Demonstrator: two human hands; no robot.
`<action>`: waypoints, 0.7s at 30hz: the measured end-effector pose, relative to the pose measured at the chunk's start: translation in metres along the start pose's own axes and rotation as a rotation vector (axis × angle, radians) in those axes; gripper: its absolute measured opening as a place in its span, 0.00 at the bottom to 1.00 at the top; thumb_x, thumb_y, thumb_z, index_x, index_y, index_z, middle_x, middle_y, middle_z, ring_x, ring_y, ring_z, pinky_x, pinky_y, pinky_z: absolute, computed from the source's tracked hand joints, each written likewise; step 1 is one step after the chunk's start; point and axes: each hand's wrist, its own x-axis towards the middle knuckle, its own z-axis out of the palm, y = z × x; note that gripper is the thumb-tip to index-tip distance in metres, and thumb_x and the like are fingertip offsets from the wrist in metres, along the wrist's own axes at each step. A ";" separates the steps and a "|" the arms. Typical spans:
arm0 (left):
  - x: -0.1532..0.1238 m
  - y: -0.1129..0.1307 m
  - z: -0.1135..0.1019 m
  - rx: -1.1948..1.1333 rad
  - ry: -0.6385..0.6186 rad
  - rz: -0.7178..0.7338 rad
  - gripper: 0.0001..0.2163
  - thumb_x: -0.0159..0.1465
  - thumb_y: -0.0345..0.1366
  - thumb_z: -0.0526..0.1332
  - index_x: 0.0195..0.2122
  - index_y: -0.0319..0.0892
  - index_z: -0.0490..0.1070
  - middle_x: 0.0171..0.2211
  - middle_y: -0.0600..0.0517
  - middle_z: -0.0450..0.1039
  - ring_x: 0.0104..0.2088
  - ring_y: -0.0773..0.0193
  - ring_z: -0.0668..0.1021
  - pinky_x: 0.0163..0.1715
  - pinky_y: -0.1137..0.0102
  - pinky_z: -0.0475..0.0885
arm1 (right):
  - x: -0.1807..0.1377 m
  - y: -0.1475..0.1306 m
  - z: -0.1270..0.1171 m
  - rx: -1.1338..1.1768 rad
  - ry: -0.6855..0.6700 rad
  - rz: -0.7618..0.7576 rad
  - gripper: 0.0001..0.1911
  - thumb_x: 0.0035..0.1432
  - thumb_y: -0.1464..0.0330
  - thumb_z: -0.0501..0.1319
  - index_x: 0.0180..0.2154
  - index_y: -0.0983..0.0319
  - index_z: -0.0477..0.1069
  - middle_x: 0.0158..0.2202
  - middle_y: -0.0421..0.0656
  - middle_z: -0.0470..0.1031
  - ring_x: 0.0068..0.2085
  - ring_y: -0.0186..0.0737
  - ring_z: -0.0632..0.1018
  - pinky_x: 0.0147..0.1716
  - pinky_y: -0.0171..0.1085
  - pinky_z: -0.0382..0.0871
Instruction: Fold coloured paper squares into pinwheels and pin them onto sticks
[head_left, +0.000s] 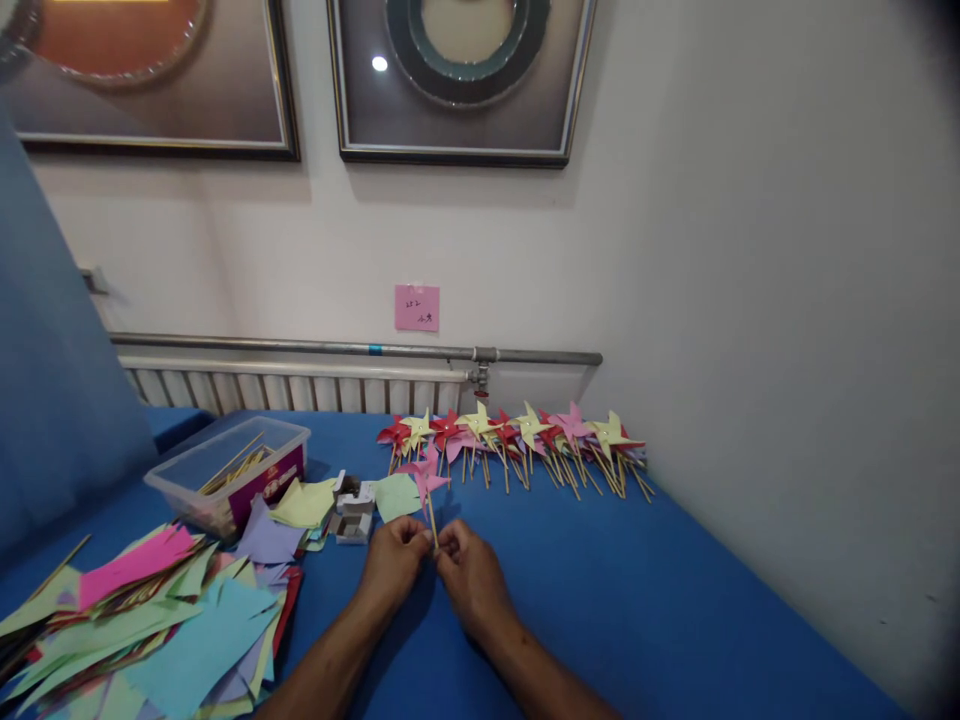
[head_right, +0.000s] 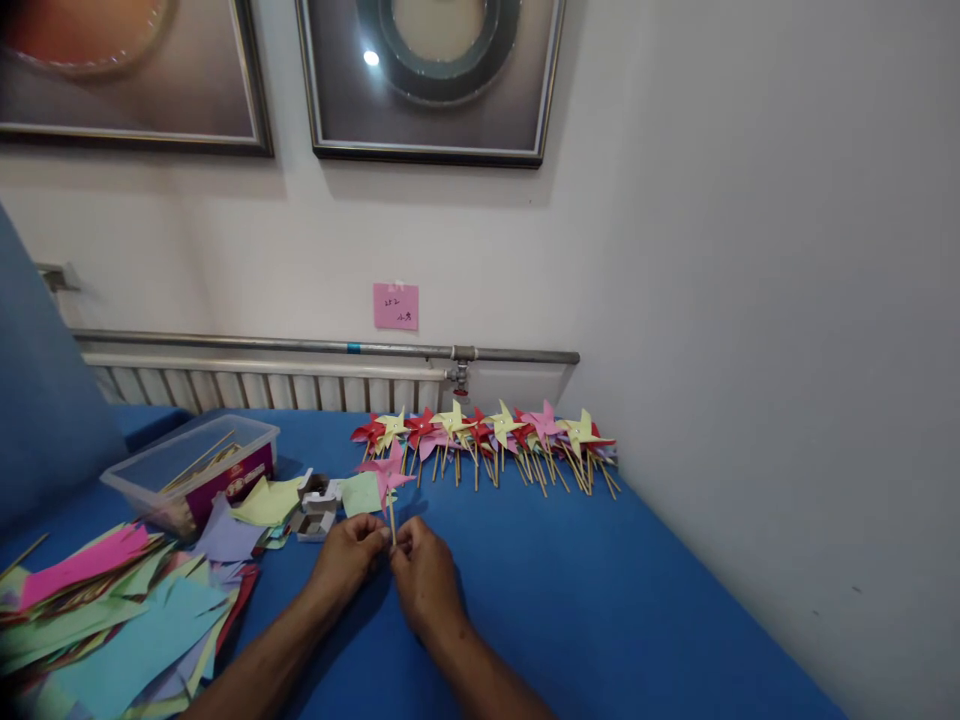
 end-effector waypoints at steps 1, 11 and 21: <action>0.000 -0.001 0.000 0.006 0.000 0.005 0.09 0.53 0.40 0.64 0.22 0.41 0.68 0.13 0.60 0.61 0.15 0.71 0.61 0.17 0.74 0.54 | 0.002 0.000 -0.003 -0.011 0.009 0.012 0.05 0.54 0.75 0.58 0.30 0.59 0.68 0.27 0.38 0.76 0.29 0.36 0.75 0.29 0.32 0.61; 0.000 -0.012 0.004 0.128 -0.017 0.109 0.08 0.55 0.38 0.63 0.23 0.41 0.69 0.17 0.58 0.63 0.20 0.69 0.64 0.22 0.73 0.56 | 0.081 0.039 -0.113 -0.444 0.270 0.113 0.07 0.59 0.75 0.58 0.31 0.60 0.71 0.30 0.42 0.77 0.32 0.38 0.75 0.30 0.32 0.56; -0.007 -0.005 0.005 0.274 -0.062 0.148 0.06 0.57 0.35 0.61 0.24 0.41 0.70 0.19 0.56 0.66 0.23 0.67 0.67 0.25 0.72 0.57 | 0.129 0.060 -0.126 -0.628 0.306 0.236 0.09 0.60 0.74 0.57 0.36 0.62 0.76 0.34 0.48 0.80 0.35 0.42 0.76 0.30 0.36 0.53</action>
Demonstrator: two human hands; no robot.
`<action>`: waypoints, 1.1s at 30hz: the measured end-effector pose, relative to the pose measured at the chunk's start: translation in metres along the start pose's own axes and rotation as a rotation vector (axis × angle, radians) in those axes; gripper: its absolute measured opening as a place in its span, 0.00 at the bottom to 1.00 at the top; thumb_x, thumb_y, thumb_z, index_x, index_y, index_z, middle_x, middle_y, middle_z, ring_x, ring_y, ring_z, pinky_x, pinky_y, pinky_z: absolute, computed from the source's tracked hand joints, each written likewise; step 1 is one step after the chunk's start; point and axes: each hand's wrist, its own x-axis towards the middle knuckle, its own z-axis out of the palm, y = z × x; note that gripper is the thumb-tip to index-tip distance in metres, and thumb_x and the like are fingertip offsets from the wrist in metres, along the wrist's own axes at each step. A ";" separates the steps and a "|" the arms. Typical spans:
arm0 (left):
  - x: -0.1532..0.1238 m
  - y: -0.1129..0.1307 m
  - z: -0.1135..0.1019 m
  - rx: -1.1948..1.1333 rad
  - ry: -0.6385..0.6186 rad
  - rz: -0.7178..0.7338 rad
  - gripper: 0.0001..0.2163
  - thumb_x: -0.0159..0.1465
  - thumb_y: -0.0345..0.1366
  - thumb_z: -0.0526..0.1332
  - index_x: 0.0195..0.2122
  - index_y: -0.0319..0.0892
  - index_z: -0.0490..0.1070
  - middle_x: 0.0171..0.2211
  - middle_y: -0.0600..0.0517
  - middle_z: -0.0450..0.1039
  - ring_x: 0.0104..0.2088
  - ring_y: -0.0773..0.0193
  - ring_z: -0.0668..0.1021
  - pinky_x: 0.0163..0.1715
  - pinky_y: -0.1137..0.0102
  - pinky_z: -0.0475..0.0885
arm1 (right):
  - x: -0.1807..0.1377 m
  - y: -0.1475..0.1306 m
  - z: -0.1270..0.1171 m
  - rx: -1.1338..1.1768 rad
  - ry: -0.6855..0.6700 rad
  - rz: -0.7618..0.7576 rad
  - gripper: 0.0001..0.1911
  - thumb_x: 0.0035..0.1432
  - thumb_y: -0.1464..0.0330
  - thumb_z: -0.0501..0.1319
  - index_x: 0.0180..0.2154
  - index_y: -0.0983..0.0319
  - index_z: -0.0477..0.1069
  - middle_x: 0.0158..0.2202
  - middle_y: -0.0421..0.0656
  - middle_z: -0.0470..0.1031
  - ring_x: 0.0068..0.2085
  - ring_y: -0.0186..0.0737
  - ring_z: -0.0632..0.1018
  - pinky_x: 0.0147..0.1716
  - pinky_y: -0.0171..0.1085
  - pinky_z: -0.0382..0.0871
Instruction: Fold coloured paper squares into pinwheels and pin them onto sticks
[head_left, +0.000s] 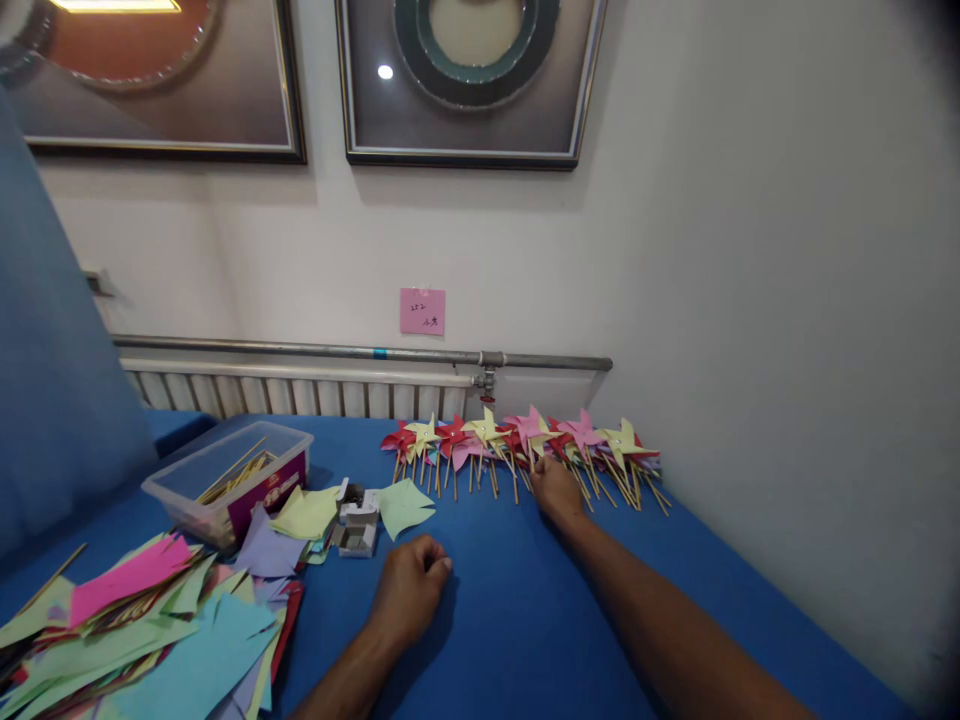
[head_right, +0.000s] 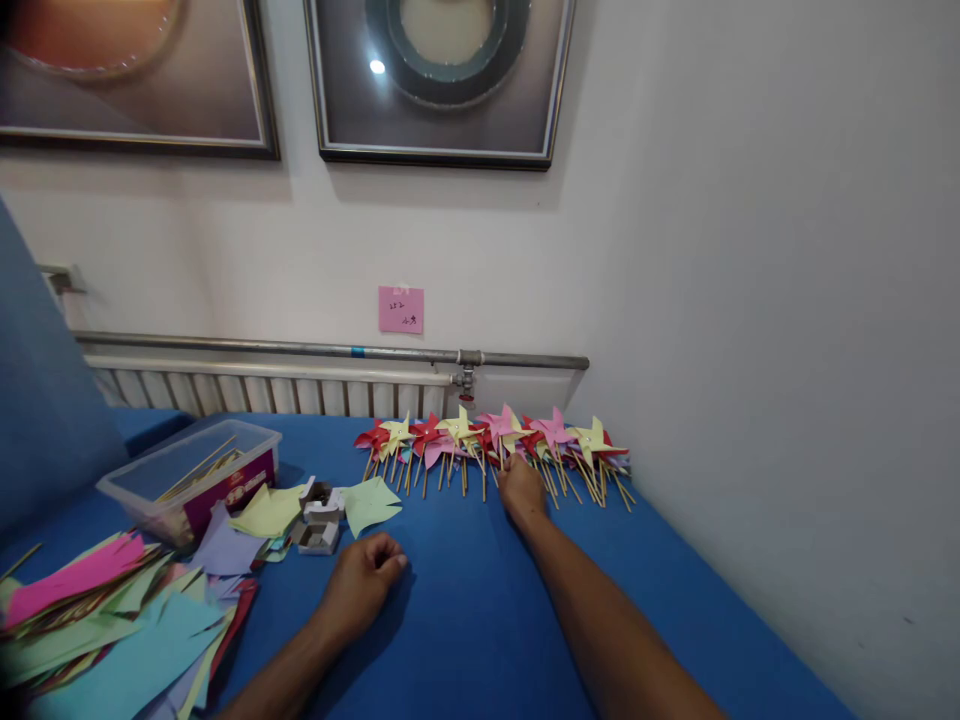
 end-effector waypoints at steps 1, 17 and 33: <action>0.000 0.000 0.000 0.005 -0.002 -0.006 0.06 0.57 0.35 0.61 0.24 0.41 0.70 0.19 0.56 0.66 0.23 0.67 0.67 0.25 0.72 0.56 | 0.001 -0.001 0.001 -0.012 -0.009 0.005 0.09 0.60 0.74 0.57 0.36 0.62 0.76 0.35 0.49 0.80 0.36 0.43 0.77 0.31 0.36 0.53; 0.000 -0.001 0.002 0.070 -0.010 0.017 0.07 0.57 0.34 0.60 0.23 0.42 0.69 0.20 0.56 0.68 0.24 0.65 0.68 0.26 0.72 0.56 | -0.013 -0.009 -0.003 0.011 -0.015 -0.059 0.08 0.64 0.71 0.56 0.38 0.62 0.75 0.37 0.49 0.80 0.39 0.44 0.78 0.33 0.36 0.57; 0.006 -0.004 -0.019 0.112 0.103 0.087 0.11 0.60 0.43 0.54 0.25 0.43 0.68 0.22 0.54 0.70 0.27 0.61 0.72 0.31 0.68 0.63 | -0.231 -0.087 0.016 0.524 -0.248 -0.752 0.14 0.65 0.63 0.55 0.26 0.59 0.62 0.24 0.39 0.71 0.26 0.35 0.68 0.27 0.35 0.52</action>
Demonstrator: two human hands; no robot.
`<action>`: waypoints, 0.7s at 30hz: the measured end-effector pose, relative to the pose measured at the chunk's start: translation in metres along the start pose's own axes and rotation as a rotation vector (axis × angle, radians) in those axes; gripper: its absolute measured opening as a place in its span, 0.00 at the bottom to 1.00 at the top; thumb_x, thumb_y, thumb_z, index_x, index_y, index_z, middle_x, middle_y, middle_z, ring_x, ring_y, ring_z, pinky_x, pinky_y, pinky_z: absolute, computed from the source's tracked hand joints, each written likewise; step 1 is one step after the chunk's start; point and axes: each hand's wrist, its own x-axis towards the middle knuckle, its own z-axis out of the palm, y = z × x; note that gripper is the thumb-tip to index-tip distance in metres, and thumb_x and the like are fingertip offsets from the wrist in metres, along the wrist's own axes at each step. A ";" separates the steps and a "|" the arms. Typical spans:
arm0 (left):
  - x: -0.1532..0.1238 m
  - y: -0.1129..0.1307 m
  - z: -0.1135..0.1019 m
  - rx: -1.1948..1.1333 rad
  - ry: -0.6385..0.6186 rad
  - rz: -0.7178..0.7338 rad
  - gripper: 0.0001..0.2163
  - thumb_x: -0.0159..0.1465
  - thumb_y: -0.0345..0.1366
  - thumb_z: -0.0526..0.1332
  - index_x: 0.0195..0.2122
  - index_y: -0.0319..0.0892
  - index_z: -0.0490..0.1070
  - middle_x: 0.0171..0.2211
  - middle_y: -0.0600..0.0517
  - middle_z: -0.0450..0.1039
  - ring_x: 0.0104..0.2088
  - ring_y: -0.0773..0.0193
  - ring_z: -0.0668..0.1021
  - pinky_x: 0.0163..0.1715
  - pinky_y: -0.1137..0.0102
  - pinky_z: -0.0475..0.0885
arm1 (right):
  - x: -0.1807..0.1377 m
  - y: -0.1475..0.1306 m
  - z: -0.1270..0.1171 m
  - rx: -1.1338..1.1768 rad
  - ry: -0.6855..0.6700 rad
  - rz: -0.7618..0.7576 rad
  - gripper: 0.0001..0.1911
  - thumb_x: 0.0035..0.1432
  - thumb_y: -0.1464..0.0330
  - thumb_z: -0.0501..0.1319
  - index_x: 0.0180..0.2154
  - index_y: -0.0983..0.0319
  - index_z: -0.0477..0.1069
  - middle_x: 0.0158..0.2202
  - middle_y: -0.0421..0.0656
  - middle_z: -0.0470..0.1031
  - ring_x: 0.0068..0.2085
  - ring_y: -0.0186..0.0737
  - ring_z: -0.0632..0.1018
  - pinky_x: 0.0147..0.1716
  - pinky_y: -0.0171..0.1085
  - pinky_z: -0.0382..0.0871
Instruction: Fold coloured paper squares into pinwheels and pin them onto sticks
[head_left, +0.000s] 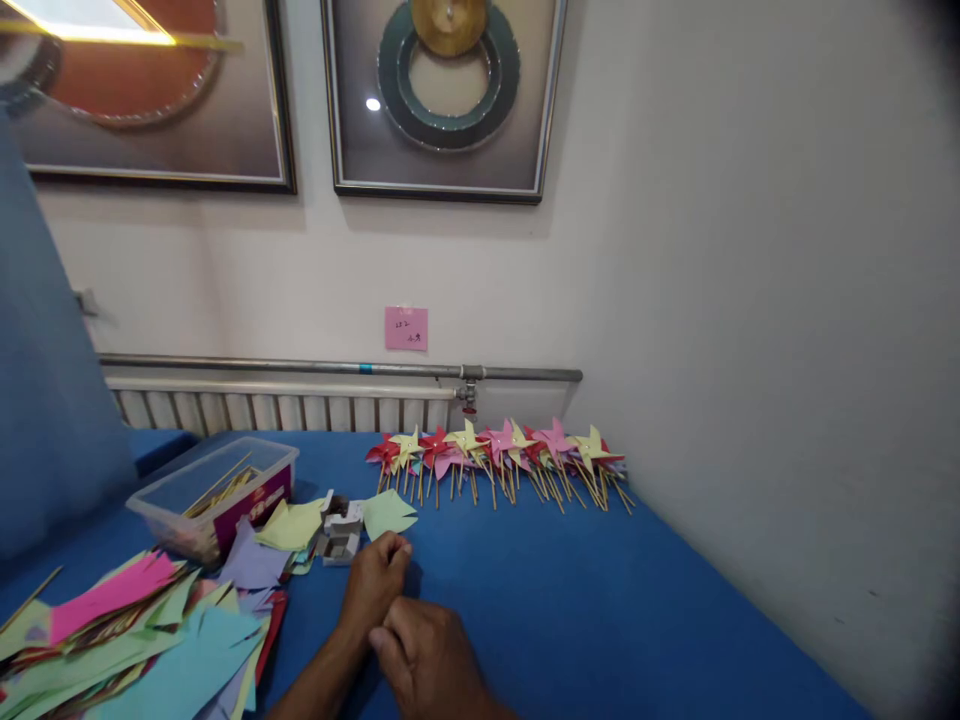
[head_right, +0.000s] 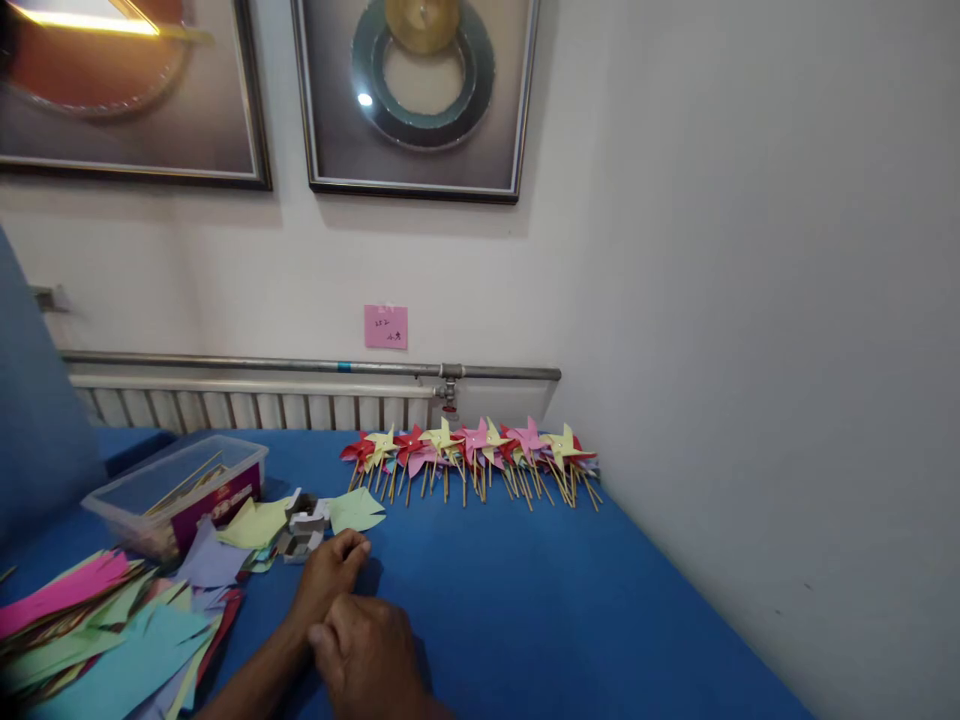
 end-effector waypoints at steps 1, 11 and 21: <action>0.000 0.000 0.000 0.018 0.006 0.003 0.12 0.60 0.43 0.53 0.26 0.43 0.68 0.22 0.54 0.71 0.27 0.61 0.73 0.32 0.68 0.63 | -0.001 0.003 0.001 0.002 0.002 0.030 0.15 0.66 0.63 0.54 0.26 0.59 0.61 0.24 0.38 0.70 0.25 0.34 0.67 0.27 0.35 0.52; 0.002 -0.004 0.004 0.077 -0.043 0.019 0.12 0.59 0.44 0.53 0.26 0.43 0.68 0.23 0.53 0.71 0.27 0.62 0.73 0.31 0.68 0.64 | 0.005 0.010 -0.001 0.241 -0.060 0.207 0.18 0.70 0.58 0.53 0.30 0.60 0.68 0.24 0.35 0.65 0.25 0.32 0.63 0.26 0.33 0.51; 0.000 -0.002 0.003 0.046 -0.059 -0.014 0.13 0.57 0.46 0.55 0.25 0.43 0.69 0.23 0.53 0.72 0.27 0.61 0.73 0.31 0.67 0.64 | 0.005 0.006 -0.004 0.284 -0.100 0.295 0.14 0.67 0.62 0.56 0.29 0.61 0.68 0.25 0.36 0.65 0.27 0.32 0.64 0.27 0.33 0.52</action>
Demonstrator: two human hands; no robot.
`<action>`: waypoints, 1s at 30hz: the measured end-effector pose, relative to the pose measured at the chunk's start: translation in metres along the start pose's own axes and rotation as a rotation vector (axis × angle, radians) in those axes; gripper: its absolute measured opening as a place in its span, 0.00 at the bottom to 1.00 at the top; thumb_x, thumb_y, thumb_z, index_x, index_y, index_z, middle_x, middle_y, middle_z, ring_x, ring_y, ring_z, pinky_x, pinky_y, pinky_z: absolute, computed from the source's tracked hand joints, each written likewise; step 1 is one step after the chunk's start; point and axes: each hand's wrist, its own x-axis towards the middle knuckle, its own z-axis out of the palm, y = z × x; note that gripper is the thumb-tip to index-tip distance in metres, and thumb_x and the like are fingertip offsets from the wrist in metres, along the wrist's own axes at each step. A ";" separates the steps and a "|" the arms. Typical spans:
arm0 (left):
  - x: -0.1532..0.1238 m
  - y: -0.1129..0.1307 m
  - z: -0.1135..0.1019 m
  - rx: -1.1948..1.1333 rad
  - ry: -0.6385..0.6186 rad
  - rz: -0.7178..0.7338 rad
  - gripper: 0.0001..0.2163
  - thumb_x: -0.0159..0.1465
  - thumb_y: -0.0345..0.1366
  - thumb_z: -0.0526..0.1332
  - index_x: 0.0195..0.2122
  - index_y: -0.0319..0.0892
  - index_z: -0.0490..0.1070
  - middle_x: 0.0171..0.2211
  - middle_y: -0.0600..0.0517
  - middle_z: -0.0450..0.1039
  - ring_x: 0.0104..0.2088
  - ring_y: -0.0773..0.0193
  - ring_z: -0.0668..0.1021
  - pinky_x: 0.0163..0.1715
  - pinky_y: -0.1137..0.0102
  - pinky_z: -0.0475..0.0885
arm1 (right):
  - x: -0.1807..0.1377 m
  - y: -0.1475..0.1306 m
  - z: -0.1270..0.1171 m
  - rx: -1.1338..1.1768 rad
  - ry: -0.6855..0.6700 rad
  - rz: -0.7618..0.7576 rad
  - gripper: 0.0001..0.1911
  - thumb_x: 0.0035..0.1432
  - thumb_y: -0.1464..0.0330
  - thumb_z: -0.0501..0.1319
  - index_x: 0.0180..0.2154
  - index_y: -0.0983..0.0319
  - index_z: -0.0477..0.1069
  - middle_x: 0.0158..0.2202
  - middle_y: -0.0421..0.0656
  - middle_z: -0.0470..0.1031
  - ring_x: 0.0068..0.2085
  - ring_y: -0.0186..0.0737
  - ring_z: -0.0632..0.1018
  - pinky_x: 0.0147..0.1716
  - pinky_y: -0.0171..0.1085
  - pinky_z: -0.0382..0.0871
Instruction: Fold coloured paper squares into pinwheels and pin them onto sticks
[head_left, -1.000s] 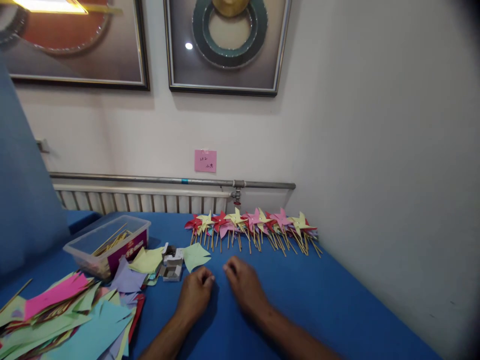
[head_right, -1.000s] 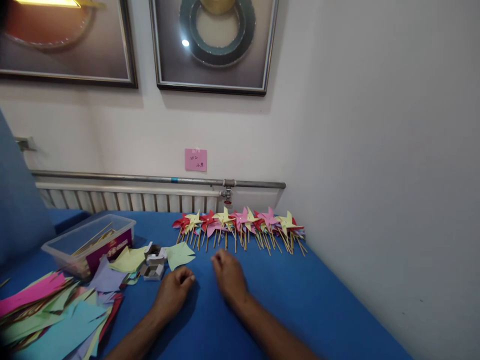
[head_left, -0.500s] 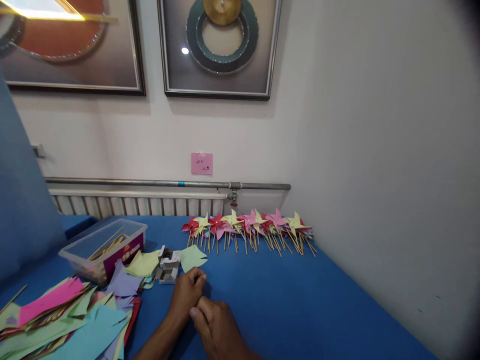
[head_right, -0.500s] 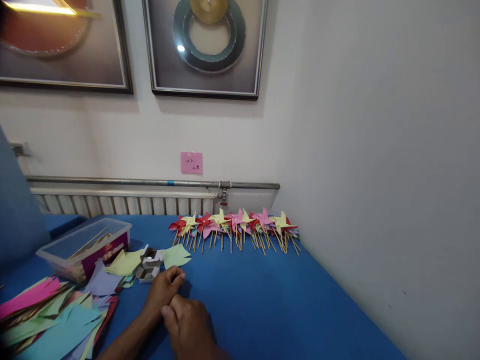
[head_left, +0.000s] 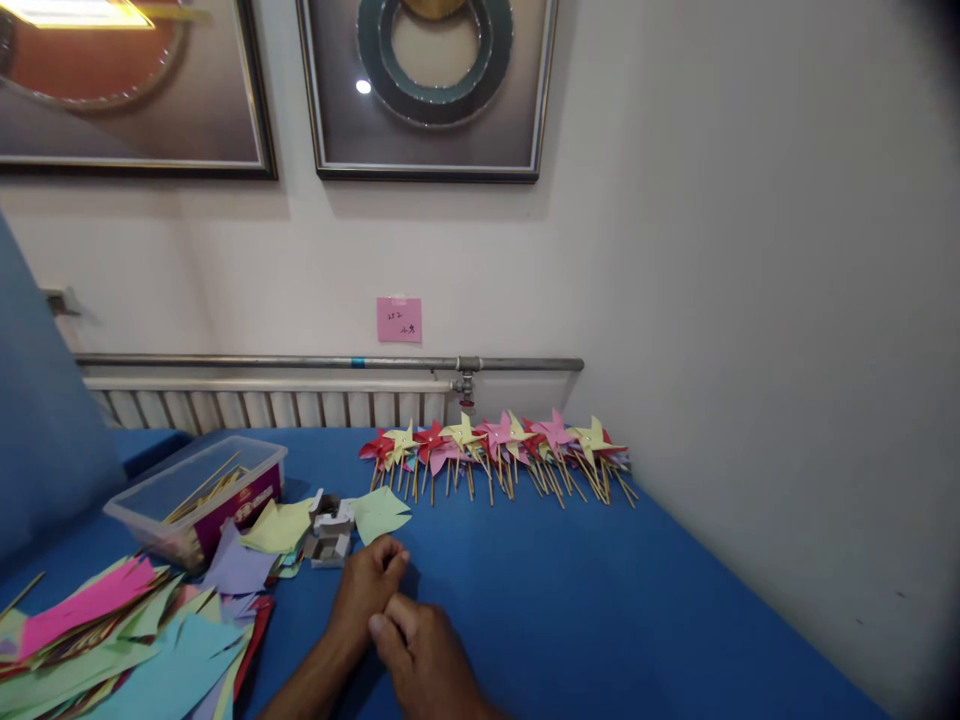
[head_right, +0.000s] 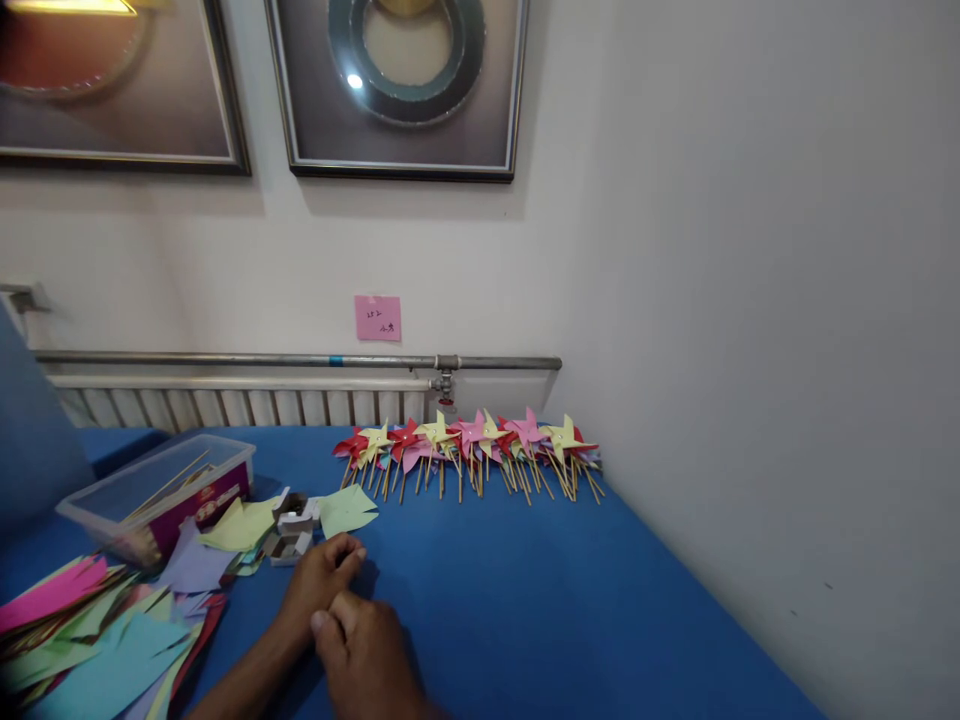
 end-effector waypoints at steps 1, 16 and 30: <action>0.000 0.000 0.000 0.000 0.001 0.002 0.13 0.57 0.47 0.55 0.25 0.43 0.69 0.23 0.53 0.72 0.27 0.61 0.73 0.31 0.67 0.64 | 0.000 -0.001 0.000 0.000 0.002 0.002 0.13 0.66 0.64 0.56 0.29 0.61 0.67 0.24 0.35 0.64 0.27 0.32 0.64 0.27 0.33 0.51; 0.000 -0.002 0.000 0.085 0.009 0.002 0.08 0.61 0.37 0.56 0.26 0.43 0.69 0.23 0.54 0.73 0.27 0.63 0.74 0.30 0.70 0.64 | -0.001 -0.006 -0.002 0.026 0.002 0.012 0.11 0.66 0.69 0.56 0.30 0.61 0.68 0.25 0.35 0.66 0.27 0.31 0.65 0.27 0.33 0.51; -0.002 0.003 -0.002 0.108 -0.001 -0.022 0.07 0.61 0.34 0.58 0.26 0.43 0.69 0.23 0.55 0.74 0.27 0.63 0.74 0.31 0.71 0.63 | -0.001 -0.005 -0.001 0.016 -0.004 0.026 0.13 0.67 0.68 0.56 0.27 0.61 0.65 0.25 0.35 0.66 0.27 0.32 0.64 0.28 0.35 0.50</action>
